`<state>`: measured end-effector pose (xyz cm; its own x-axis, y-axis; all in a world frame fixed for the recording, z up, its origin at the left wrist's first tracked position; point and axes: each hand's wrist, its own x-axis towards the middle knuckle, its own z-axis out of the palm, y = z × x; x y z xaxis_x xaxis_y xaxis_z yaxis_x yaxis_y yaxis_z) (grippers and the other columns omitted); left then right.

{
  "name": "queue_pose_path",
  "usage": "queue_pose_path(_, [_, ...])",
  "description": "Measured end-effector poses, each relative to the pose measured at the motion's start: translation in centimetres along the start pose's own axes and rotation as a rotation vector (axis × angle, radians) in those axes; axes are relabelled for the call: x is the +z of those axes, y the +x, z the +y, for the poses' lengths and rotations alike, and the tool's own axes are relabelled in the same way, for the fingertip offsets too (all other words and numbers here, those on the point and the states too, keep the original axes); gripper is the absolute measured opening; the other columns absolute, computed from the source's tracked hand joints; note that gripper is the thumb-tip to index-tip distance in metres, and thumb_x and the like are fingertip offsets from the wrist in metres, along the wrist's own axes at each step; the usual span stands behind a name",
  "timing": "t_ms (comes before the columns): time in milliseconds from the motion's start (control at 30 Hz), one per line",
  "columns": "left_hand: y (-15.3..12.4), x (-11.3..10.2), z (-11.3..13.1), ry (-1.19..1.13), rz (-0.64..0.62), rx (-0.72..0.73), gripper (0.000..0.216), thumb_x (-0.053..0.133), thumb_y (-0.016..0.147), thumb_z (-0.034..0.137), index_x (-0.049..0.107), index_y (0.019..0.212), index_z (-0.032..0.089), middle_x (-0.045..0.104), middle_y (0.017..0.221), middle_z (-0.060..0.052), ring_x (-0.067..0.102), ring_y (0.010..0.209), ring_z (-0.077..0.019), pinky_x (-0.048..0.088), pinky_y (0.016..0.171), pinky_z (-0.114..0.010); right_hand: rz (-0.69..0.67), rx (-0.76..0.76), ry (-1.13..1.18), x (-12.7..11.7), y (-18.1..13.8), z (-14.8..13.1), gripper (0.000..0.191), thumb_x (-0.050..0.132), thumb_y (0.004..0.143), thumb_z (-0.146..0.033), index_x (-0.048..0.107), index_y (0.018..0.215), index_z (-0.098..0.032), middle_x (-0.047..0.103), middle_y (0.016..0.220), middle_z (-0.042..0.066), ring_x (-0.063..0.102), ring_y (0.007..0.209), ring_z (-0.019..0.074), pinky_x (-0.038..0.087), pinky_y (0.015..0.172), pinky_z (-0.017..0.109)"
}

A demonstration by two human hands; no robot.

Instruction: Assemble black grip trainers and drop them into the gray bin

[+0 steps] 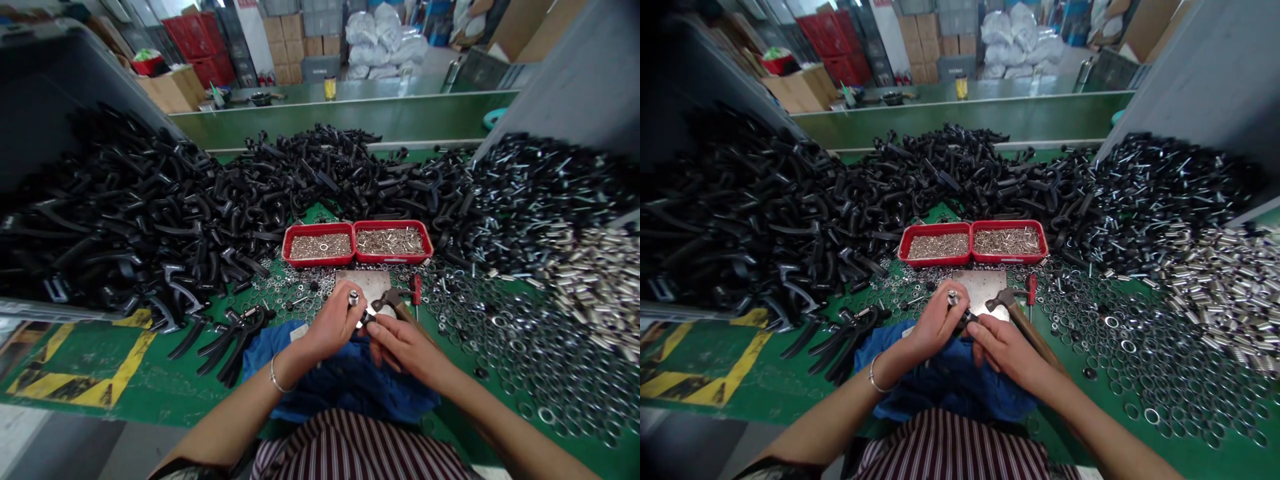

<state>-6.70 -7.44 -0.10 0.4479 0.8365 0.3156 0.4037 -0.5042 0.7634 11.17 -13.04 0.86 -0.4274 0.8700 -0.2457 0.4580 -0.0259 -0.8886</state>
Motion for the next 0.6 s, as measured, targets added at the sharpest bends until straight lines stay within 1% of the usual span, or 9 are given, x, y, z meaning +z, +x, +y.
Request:
queue_pose_path(67, [1.5,0.1,-0.6,0.165,-0.131,-0.020,0.020,0.036,0.102,0.031,0.050,0.102,0.017,0.054,0.103,-0.009,0.054,0.097,-0.0206,0.046,0.091,-0.036,0.208,-0.034,-0.312,-0.6,-1.0,1.4,0.029,0.040,0.101,-0.044,0.057,0.094,-0.021,0.067,0.088,0.007,0.062,0.077,0.0199,0.049,0.070,0.032])
queue_pose_path(100, [2.4,0.3,-1.0,0.261,-0.208,-0.017,0.020,0.037,0.101,0.030,0.051,0.101,0.017,0.055,0.103,-0.009,0.054,0.097,-0.0216,0.047,0.090,-0.036,0.315,-0.047,-0.471,-0.9,-1.6,2.3,0.024,0.045,0.099,-0.041,0.057,0.096,-0.020,0.065,0.096,0.009,0.062,0.089,0.0239,0.049,0.078,0.036])
queue_pose_path(133, [3.3,0.6,-1.4,0.353,-0.292,-0.005,0.019,0.039,0.100,0.029,0.053,0.099,0.016,0.055,0.102,-0.010,0.055,0.096,-0.0224,0.047,0.090,-0.037,0.398,-0.052,-0.605,-1.3,-2.3,3.3,0.021,0.047,0.098,-0.038,0.057,0.099,-0.020,0.064,0.101,0.012,0.060,0.096,0.0271,0.049,0.082,0.040])
queue_pose_path(200, [4.9,1.5,-2.3,0.489,-0.459,0.030,0.019,0.044,0.097,0.027,0.057,0.093,0.015,0.058,0.099,-0.011,0.056,0.095,-0.0237,0.047,0.090,-0.038,0.476,-0.037,-0.782,-1.8,-3.6,5.4,0.021,0.049,0.096,-0.036,0.057,0.103,-0.017,0.061,0.102,0.015,0.059,0.098,0.0304,0.049,0.084,0.044])
queue_pose_path(267, [6.0,2.6,-3.2,0.567,-0.561,0.075,0.021,0.045,0.097,0.027,0.060,0.090,0.014,0.061,0.097,-0.012,0.057,0.097,-0.0246,0.046,0.092,-0.037,0.480,-0.004,-0.854,-2.2,-4.8,7.3,0.021,0.049,0.096,-0.035,0.057,0.103,-0.016,0.061,0.098,0.015,0.059,0.094,0.0307,0.050,0.082,0.045])
queue_pose_path(333, [6.4,3.6,-3.6,0.614,-0.578,0.115,0.025,0.045,0.097,0.030,0.061,0.092,0.013,0.061,0.100,-0.013,0.057,0.101,-0.0258,0.045,0.093,-0.038,0.446,0.053,-0.853,-2.5,-5.7,8.8,0.023,0.048,0.096,-0.037,0.057,0.103,-0.017,0.062,0.095,0.014,0.060,0.091,0.0302,0.051,0.079,0.044])
queue_pose_path(400, [6.5,4.1,-3.6,0.648,-0.547,0.124,0.029,0.046,0.097,0.036,0.062,0.097,0.012,0.061,0.104,-0.014,0.056,0.103,-0.0275,0.044,0.093,-0.040,0.415,0.110,-0.803,-2.9,-6.4,9.9,0.026,0.047,0.097,-0.040,0.058,0.101,-0.017,0.063,0.093,0.012,0.061,0.090,0.0299,0.051,0.078,0.043])
queue_pose_path(500, [7.1,3.7,-2.7,0.619,-0.511,0.146,0.033,0.050,0.095,0.043,0.060,0.106,0.013,0.060,0.109,-0.013,0.055,0.102,-0.0272,0.045,0.090,-0.041,0.407,0.158,-0.695,-4.0,-7.0,10.8,0.031,0.046,0.097,-0.045,0.060,0.096,-0.018,0.064,0.092,0.011,0.061,0.091,0.0288,0.049,0.083,0.043])
queue_pose_path(600, [9.8,2.9,-1.7,0.558,-0.441,0.212,0.025,0.049,0.097,0.033,0.061,0.112,0.018,0.061,0.110,-0.009,0.053,0.105,-0.0239,0.043,0.093,-0.038,0.404,0.176,-0.561,-5.7,-7.4,11.3,0.035,0.048,0.095,-0.050,0.064,0.097,-0.018,0.066,0.092,0.010,0.063,0.088,0.0271,0.049,0.084,0.041])
